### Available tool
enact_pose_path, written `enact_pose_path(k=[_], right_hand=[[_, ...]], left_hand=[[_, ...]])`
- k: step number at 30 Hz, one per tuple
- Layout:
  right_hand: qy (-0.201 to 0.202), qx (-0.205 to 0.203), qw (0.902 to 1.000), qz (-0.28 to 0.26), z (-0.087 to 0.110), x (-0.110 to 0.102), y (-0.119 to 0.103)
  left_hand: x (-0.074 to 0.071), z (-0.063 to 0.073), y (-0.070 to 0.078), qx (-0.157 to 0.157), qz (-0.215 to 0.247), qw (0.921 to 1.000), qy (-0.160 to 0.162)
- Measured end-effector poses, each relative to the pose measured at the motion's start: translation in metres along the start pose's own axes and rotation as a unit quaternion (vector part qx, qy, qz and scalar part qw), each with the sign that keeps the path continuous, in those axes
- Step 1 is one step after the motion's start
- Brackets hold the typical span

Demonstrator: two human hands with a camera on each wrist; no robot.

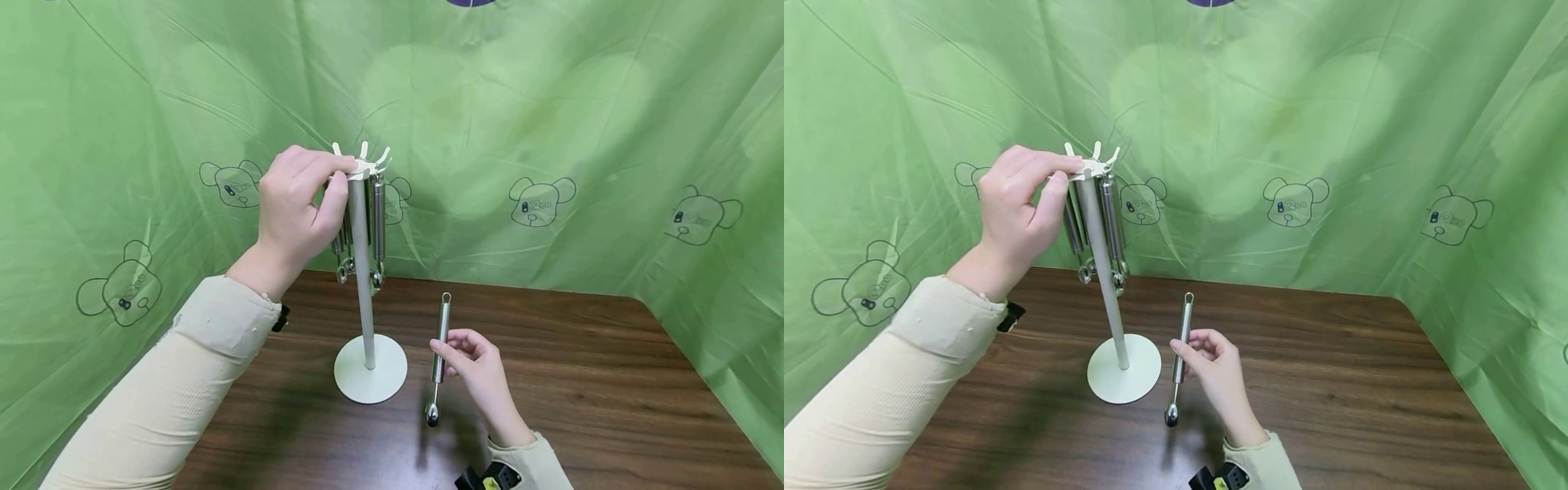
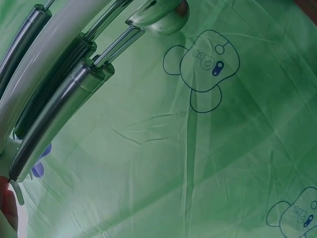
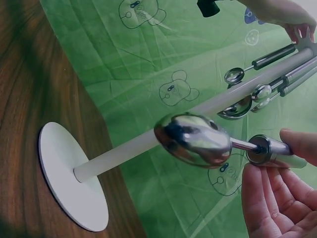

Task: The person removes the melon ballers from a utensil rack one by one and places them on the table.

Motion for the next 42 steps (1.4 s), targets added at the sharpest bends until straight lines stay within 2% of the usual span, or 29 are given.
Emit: enact_pose_path(k=[13,29,42], right_hand=[[0.007,0.025,0.9996,-0.013,-0.003,0.001,0.02],[0.014,0.055,0.9982,-0.017,-0.009,0.0,0.041],[0.016,0.071,0.9972,-0.019,-0.014,-0.002,0.063]], left_hand=[[0.0,-0.001,0.001,-0.002,-0.011,0.9999,-0.01],[0.001,-0.002,0.002,-0.005,-0.019,0.9998,-0.004],[-0.004,0.0,0.004,-0.02,-0.017,0.9997,0.001]])
Point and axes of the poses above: each hand's wrist, its own z-axis away from the middle knuckle, its own x-axis out of the palm, y = z × x, the point moved 6 cm from there along -z, towards the middle knuckle, and after that the axes turned 11 degrees about x, right-handed, at the moved point
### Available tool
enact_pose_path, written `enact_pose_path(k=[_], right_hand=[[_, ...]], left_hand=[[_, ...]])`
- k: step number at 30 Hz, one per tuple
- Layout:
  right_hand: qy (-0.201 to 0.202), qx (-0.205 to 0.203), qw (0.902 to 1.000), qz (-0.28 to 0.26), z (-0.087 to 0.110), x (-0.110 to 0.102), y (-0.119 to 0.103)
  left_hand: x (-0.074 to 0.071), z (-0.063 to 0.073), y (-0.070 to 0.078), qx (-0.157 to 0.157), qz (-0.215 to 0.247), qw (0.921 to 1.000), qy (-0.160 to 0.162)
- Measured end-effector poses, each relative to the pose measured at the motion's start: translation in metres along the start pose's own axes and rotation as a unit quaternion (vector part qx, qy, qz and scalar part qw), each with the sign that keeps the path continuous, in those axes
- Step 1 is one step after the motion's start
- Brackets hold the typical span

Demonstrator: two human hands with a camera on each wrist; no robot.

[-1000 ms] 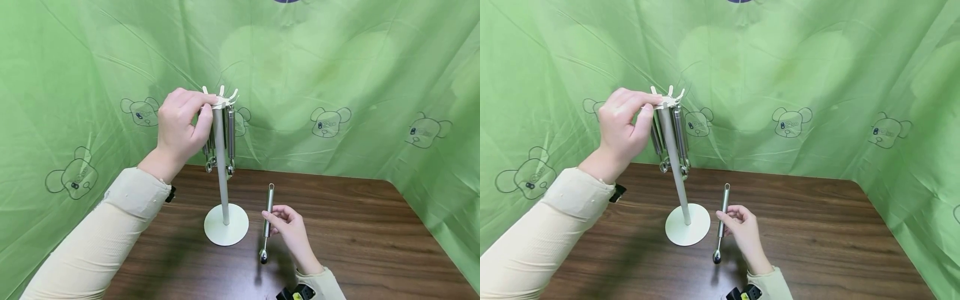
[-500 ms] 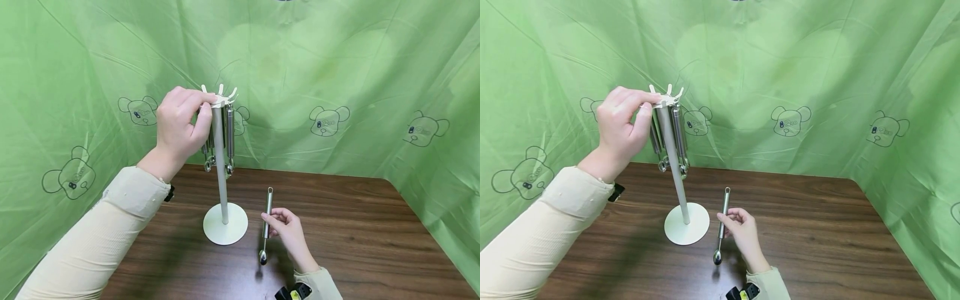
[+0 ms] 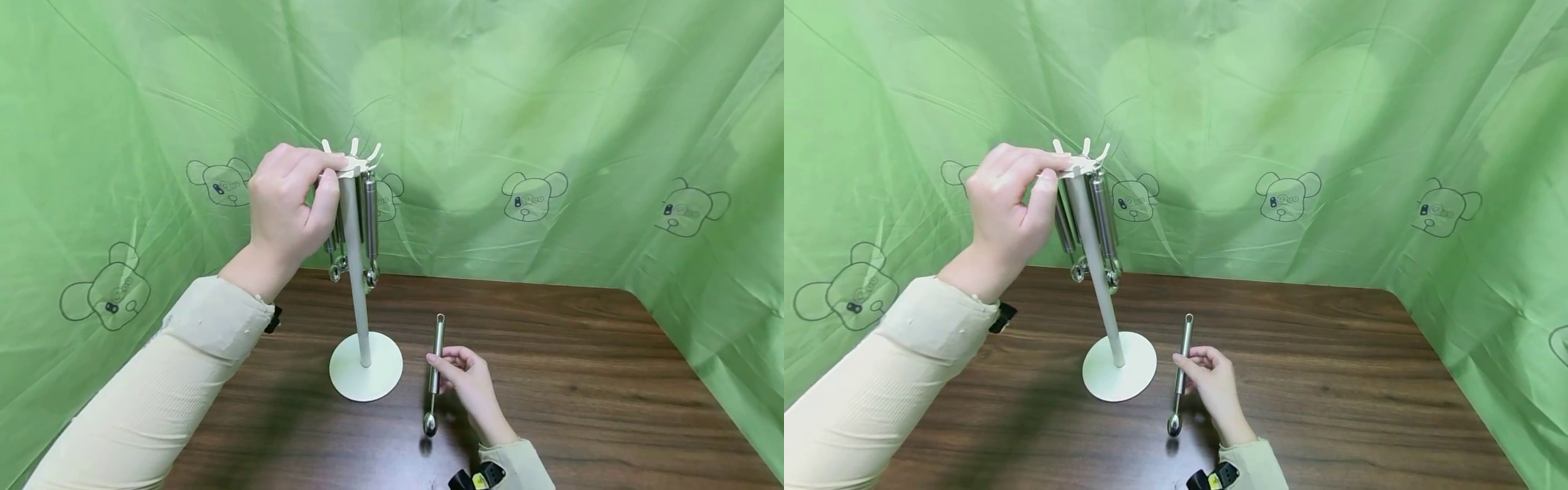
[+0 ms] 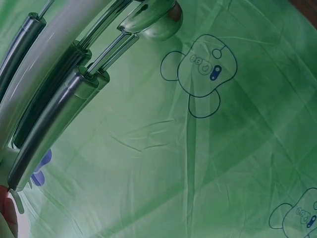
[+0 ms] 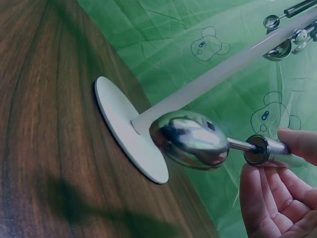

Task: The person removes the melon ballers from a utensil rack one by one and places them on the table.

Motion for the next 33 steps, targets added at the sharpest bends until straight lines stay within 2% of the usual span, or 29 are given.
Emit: enact_pose_path(k=[17,33], right_hand=[[-0.008,0.026,0.9996,0.011,-0.01,0.006,0.021],[-0.017,0.031,0.9993,0.012,-0.014,0.009,0.029]], left_hand=[[-0.001,-0.001,0.0,0.002,-0.002,1.0,0.006],[0.0,-0.001,-0.001,-0.001,0.001,1.0,0.009]])
Point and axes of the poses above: each hand's wrist, its own z-axis away from the middle knuckle, its own x-axis out of the palm, y = z × x, the point moved 6 cm from there along -z, towards the middle knuckle, and after that the axes turned 11 degrees about x, right-handed, at the moved point
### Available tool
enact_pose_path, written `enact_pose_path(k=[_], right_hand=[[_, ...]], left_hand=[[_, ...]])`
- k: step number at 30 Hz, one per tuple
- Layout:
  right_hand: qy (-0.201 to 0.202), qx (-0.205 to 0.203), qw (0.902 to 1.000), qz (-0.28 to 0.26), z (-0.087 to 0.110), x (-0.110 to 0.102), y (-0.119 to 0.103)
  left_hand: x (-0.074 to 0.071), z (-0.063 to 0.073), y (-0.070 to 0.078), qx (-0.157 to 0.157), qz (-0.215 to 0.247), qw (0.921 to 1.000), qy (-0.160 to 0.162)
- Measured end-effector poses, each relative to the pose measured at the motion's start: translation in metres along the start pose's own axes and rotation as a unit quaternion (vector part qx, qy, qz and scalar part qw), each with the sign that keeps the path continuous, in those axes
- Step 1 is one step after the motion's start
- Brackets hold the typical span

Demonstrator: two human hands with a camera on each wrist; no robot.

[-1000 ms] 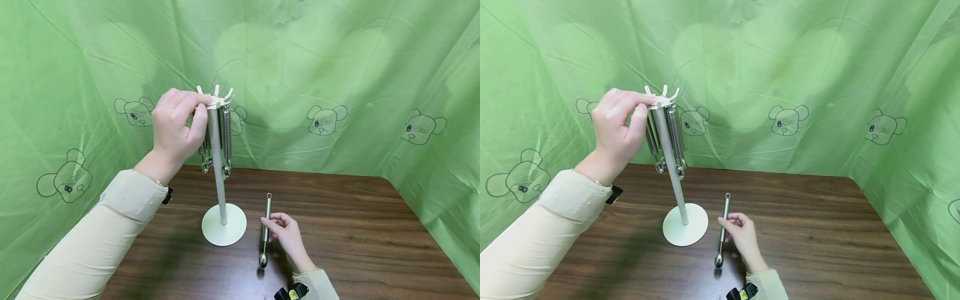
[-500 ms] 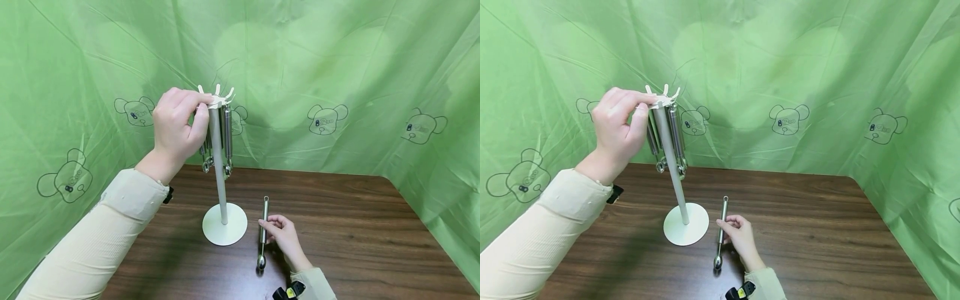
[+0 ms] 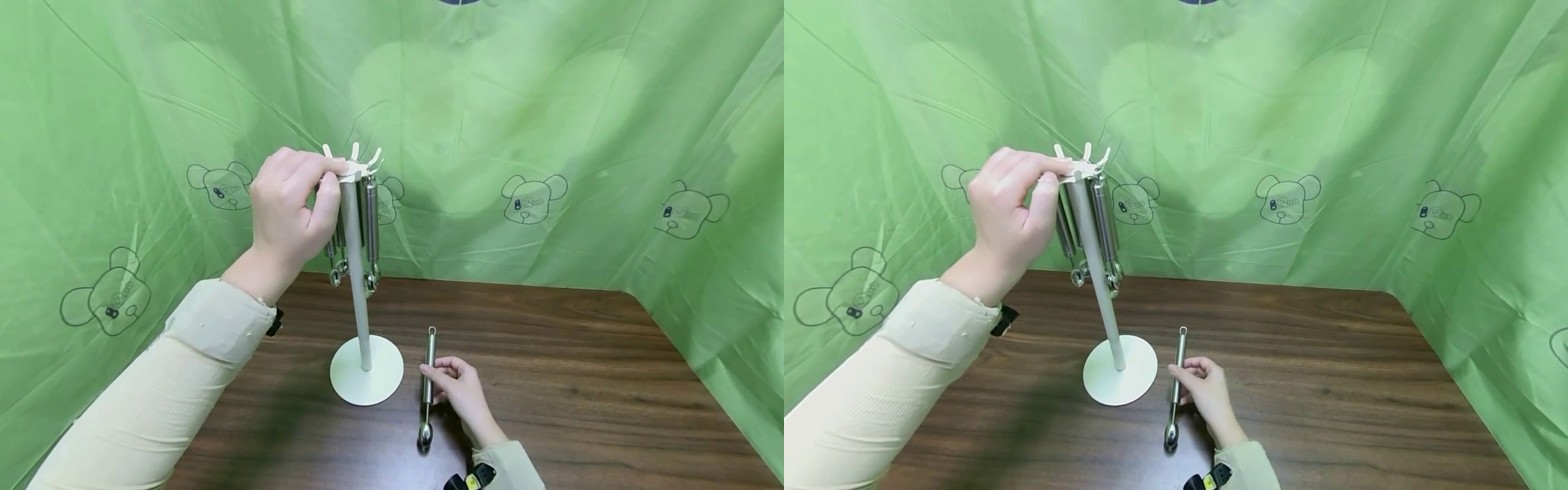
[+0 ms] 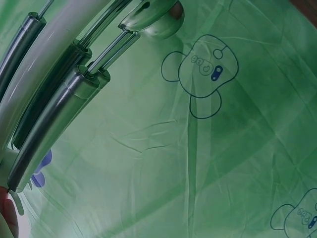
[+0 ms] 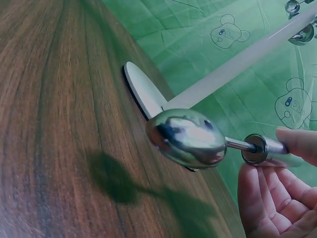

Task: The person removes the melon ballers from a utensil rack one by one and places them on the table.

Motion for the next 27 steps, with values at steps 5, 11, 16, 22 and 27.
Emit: enact_pose_path(k=[5,11,16,22,27], right_hand=[[0.001,0.0,1.0,0.001,-0.001,-0.001,0.002],[-0.002,0.001,1.0,-0.001,-0.002,-0.001,0.004],[-0.001,-0.001,1.0,0.001,-0.003,-0.002,0.005],[-0.003,0.007,0.9999,0.012,-0.004,-0.003,0.011],[0.001,0.006,0.9998,0.018,-0.006,-0.004,0.014]], left_hand=[[-0.001,0.0,0.0,0.0,0.002,1.0,0.007],[-0.003,0.002,0.001,-0.001,0.001,0.9999,0.016],[-0.002,0.001,0.001,-0.001,0.001,0.9999,0.017],[0.001,0.001,0.002,0.0,0.0,0.9999,0.012],[0.0,0.001,0.001,-0.004,-0.002,0.9999,0.01]])
Point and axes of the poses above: each hand's wrist, its own z-axis away from the middle knuckle, its own x-axis out of the palm, y = z × x, the point moved 6 cm from there along -z, towards the middle knuckle, and after that the axes turned 11 degrees about x, right-handed, at the moved point
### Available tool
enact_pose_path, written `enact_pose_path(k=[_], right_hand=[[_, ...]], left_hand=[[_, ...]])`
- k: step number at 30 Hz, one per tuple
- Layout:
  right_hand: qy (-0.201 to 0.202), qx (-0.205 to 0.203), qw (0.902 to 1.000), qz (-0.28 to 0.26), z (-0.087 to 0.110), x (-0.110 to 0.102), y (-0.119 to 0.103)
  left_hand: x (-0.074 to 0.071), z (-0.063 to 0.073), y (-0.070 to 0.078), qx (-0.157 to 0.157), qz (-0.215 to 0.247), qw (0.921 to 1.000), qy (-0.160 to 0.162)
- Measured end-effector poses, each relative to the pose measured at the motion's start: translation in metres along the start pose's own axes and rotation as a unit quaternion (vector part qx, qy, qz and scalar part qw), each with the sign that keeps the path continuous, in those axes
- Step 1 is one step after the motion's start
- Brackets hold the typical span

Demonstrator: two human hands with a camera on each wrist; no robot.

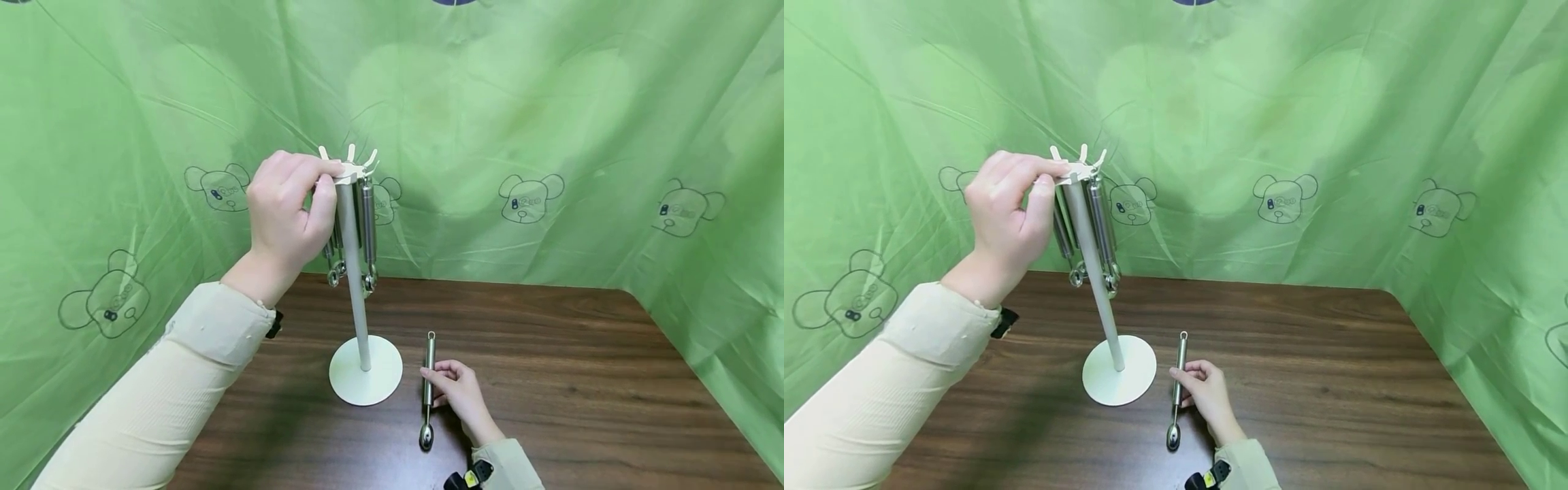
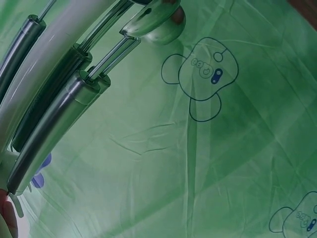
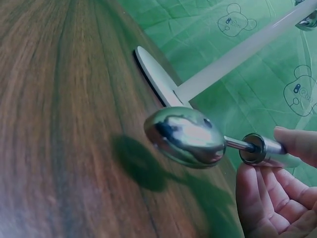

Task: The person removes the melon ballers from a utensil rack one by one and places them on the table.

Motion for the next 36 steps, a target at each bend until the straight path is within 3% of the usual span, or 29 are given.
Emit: enact_pose_path(k=[15,27,36], right_hand=[[0.0,0.028,0.999,0.036,-0.01,-0.006,0.015],[0.011,0.019,0.9931,0.115,-0.009,-0.004,0.011],[0.028,0.001,0.9889,0.146,-0.011,-0.005,0.009]], left_hand=[[0.006,-0.002,0.005,-0.004,-0.007,1.0,-0.003],[0.006,-0.001,0.004,-0.006,-0.007,1.0,0.0],[0.007,-0.001,0.005,-0.007,-0.009,0.9999,0.004]])
Point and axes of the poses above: each hand's wrist, its own z-axis away from the middle knuckle, its own x-axis out of the palm, y = z × x, the point moved 6 cm from there along -z, towards the middle knuckle, and after that the axes turned 11 degrees about x, right-handed, at the moved point
